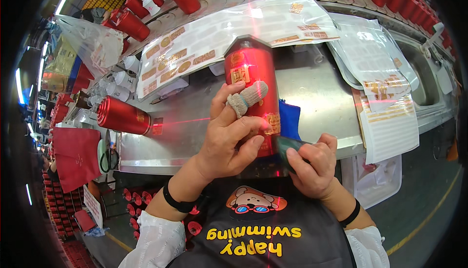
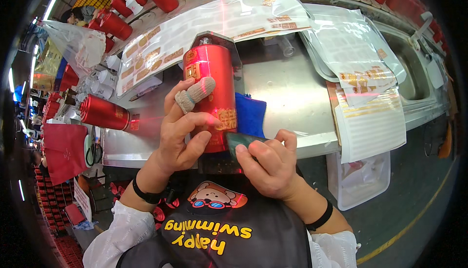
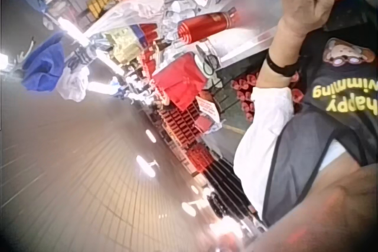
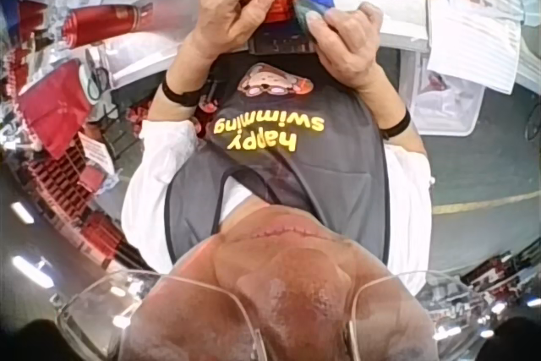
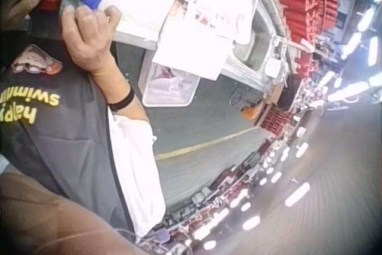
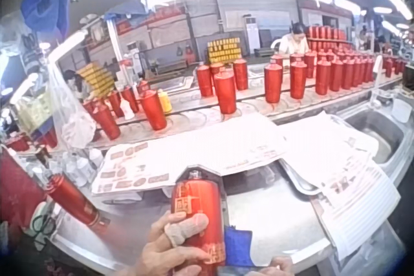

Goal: Applying a decorative gold label to a red cylindrical container on a production line.

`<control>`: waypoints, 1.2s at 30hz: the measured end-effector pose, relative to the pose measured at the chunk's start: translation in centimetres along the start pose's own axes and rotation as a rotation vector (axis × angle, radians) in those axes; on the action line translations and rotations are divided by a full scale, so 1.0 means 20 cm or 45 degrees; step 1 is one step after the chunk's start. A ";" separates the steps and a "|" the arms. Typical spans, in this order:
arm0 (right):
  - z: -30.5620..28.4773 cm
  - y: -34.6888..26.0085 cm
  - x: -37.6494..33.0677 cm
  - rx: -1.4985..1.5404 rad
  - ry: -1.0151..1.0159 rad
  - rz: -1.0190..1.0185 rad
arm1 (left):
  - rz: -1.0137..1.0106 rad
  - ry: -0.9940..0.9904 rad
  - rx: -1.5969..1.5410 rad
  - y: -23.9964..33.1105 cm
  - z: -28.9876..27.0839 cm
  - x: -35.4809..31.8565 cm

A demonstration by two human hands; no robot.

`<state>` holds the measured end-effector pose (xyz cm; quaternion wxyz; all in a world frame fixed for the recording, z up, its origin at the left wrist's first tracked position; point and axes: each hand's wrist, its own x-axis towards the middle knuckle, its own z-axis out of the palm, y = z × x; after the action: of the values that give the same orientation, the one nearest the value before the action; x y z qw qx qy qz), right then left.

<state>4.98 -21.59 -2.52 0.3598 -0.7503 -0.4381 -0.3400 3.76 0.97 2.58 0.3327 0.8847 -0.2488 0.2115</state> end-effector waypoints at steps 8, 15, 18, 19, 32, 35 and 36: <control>-0.01 0.00 0.01 0.004 -0.033 -0.018 | -0.001 0.004 0.003 0.00 0.00 0.00; 0.00 0.01 0.00 -0.018 0.043 -0.027 | -0.006 0.000 0.002 0.00 0.00 0.00; 0.00 0.01 0.00 0.019 -0.014 -0.036 | -0.010 0.007 0.008 0.00 0.00 0.00; 0.00 0.01 0.00 0.018 -0.018 -0.027 | -0.004 0.006 0.011 0.00 0.00 0.00; -0.13 -0.09 0.01 1.132 -0.126 1.290 | -0.052 0.015 -0.022 0.03 0.00 0.00; -0.12 -0.10 0.05 1.429 -0.111 1.589 | -0.050 0.034 -0.022 0.02 0.01 -0.01; -0.12 -0.10 0.05 1.494 -0.121 1.619 | -0.044 0.032 -0.015 0.02 0.01 -0.01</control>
<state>3.04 -22.48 -0.04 0.7920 -0.5595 -0.0547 0.2382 3.42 0.60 2.50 0.3447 0.8841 -0.2305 0.2155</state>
